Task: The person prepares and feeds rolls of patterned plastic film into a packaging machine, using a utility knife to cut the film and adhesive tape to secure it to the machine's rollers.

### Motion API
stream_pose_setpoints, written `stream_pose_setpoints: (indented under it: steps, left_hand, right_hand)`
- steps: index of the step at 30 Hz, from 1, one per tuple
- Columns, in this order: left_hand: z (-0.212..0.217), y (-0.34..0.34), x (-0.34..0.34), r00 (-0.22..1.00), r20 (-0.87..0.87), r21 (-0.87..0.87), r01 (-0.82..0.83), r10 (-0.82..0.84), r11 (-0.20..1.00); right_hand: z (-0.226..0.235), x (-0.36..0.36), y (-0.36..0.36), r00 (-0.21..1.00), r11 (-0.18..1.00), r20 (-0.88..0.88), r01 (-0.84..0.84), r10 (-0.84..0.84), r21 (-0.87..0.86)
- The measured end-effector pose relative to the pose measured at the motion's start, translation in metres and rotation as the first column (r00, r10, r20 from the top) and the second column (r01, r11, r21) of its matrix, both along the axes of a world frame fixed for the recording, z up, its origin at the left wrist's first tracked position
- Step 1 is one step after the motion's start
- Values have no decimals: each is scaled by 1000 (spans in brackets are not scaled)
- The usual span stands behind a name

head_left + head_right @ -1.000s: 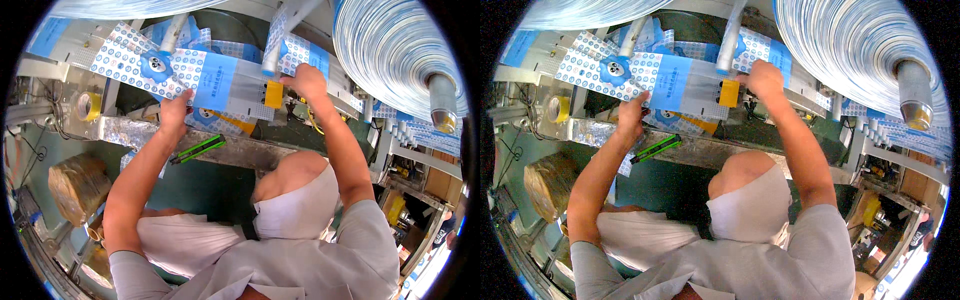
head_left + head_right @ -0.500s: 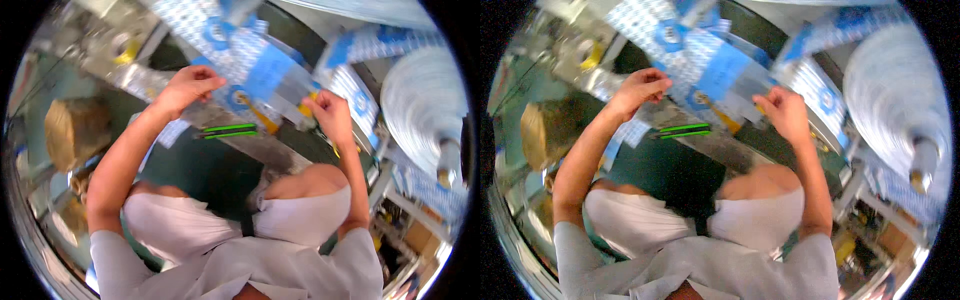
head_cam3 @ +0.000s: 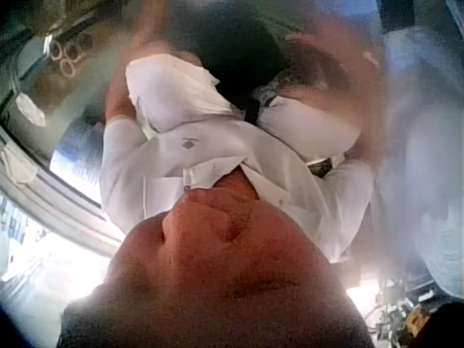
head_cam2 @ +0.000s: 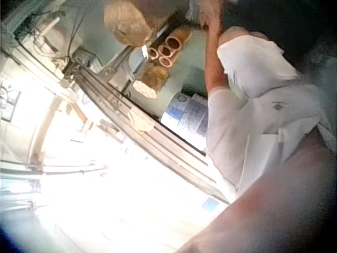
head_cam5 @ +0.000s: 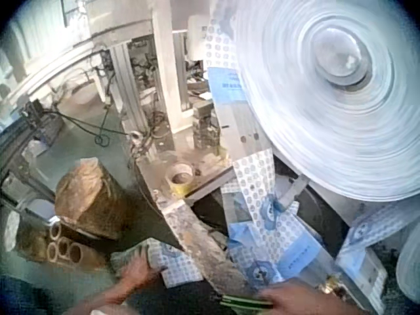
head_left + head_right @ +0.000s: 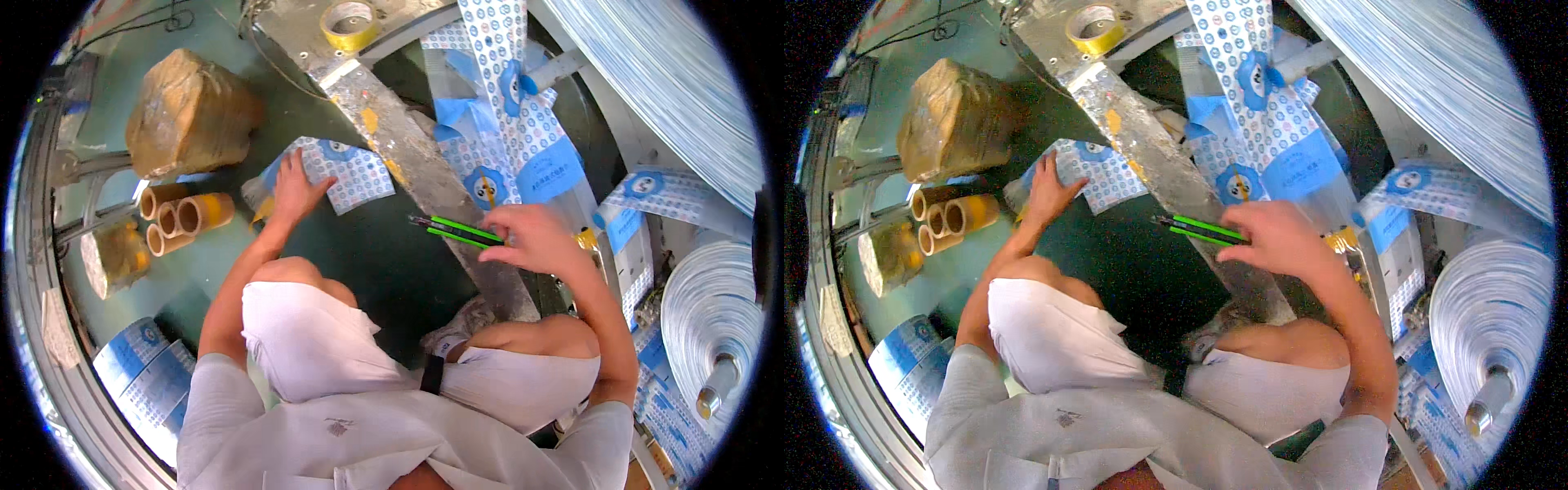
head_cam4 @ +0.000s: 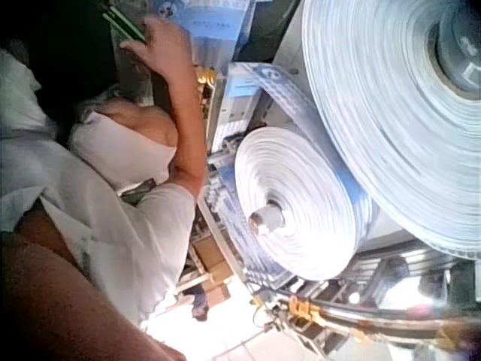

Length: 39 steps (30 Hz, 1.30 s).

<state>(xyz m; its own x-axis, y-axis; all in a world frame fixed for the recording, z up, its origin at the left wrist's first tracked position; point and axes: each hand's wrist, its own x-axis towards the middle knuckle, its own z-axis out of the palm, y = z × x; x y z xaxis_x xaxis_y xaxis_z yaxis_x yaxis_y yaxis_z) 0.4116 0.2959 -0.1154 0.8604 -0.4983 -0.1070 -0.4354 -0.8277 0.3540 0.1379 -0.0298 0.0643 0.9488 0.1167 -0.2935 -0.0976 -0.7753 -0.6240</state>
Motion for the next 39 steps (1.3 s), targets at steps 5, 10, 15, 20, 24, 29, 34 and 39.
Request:
stream_pose_setpoints:
  steps: [5, 10, 15, 20, 24, 29, 34, 39]
  left_hand:
    - [-50, -18, -22, 980, 185, 412, -141, 69, 900]
    - [-74, -9, 11, 993, -20, 41, 119, -118, 992]
    - [-17, -10, 18, 999, 48, -305, 6, 9, 952]
    - [11, -14, -6, 999, 14, -304, -32, 38, 952]
    - [14, 0, -28, 997, -74, -321, -20, -4, 947]
    - [24, 7, -35, 995, -104, -336, -31, -4, 941]
    - [22, 1, -37, 993, -115, -444, -40, -13, 895]
    - [12, 0, -39, 983, -182, -469, -97, 12, 878]
  right_hand:
    - [-11, -4, 2, 997, 999, -58, -46, 47, 16]
    - [-3, -9, -5, 991, 991, -102, 102, -92, 89]
    - [-34, 20, -5, 938, 919, 104, 294, -330, 262]
    - [-129, 123, -3, 783, 770, -59, 620, -619, 149]
    - [-137, 199, 16, 588, 571, -71, 739, -805, -356]
    - [-169, 208, -42, 656, 560, 125, 715, -744, -419]
    - [-217, 208, -93, 241, 280, -142, 799, -960, -532]
    - [-229, 197, -114, 486, 471, -117, 715, -866, -517]
